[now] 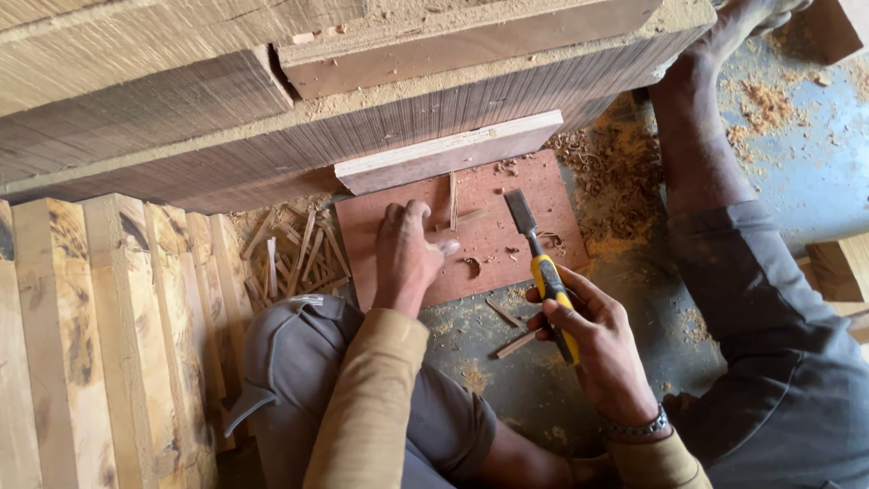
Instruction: The person is sitting on the floor and using a chisel to carve a small rectangular piece of wood. They repeatedly position the chisel against the wood and push it to remove thin shavings, refining the shape of the piece.
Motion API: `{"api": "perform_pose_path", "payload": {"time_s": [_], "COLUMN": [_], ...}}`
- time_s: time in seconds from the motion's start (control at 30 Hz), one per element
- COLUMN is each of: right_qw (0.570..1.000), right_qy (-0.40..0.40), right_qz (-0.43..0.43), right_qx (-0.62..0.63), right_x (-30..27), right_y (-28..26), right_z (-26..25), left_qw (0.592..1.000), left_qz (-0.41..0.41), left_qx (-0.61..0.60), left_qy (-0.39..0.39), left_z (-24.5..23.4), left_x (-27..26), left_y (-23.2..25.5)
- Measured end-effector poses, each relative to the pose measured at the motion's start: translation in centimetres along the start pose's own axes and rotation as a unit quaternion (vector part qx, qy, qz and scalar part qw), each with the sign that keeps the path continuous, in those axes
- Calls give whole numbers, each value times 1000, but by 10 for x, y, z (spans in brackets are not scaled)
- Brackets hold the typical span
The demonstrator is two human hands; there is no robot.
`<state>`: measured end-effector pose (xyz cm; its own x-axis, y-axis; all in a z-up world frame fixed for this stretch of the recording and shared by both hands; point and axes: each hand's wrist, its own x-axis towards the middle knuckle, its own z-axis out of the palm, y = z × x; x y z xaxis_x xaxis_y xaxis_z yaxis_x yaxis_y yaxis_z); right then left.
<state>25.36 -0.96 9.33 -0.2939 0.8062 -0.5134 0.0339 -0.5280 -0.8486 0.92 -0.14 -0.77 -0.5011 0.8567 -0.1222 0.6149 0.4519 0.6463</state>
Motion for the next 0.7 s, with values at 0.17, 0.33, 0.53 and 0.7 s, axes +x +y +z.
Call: {"api": "perform_pose_path", "payload": {"time_s": [0.17, 0.33, 0.53, 0.7], "right_qw": [1000, 999, 999, 999], "right_qy": [2, 12, 27, 20], "right_qz": [-18, -34, -31, -32], "right_qx": [24, 5, -4, -1], "right_x": [-6, -5, -4, -3], "right_y": [3, 0, 2, 5], "right_z": [5, 11, 13, 15], "left_qw": [998, 995, 996, 995], "left_qz": [23, 42, 22, 25], "left_qx": [-29, -51, -51, -30], "left_qy": [52, 75, 72, 92], "left_z": [3, 3, 2, 3], "left_x": [-2, -1, -2, -2], "left_y": [0, -1, 4, 9]}}
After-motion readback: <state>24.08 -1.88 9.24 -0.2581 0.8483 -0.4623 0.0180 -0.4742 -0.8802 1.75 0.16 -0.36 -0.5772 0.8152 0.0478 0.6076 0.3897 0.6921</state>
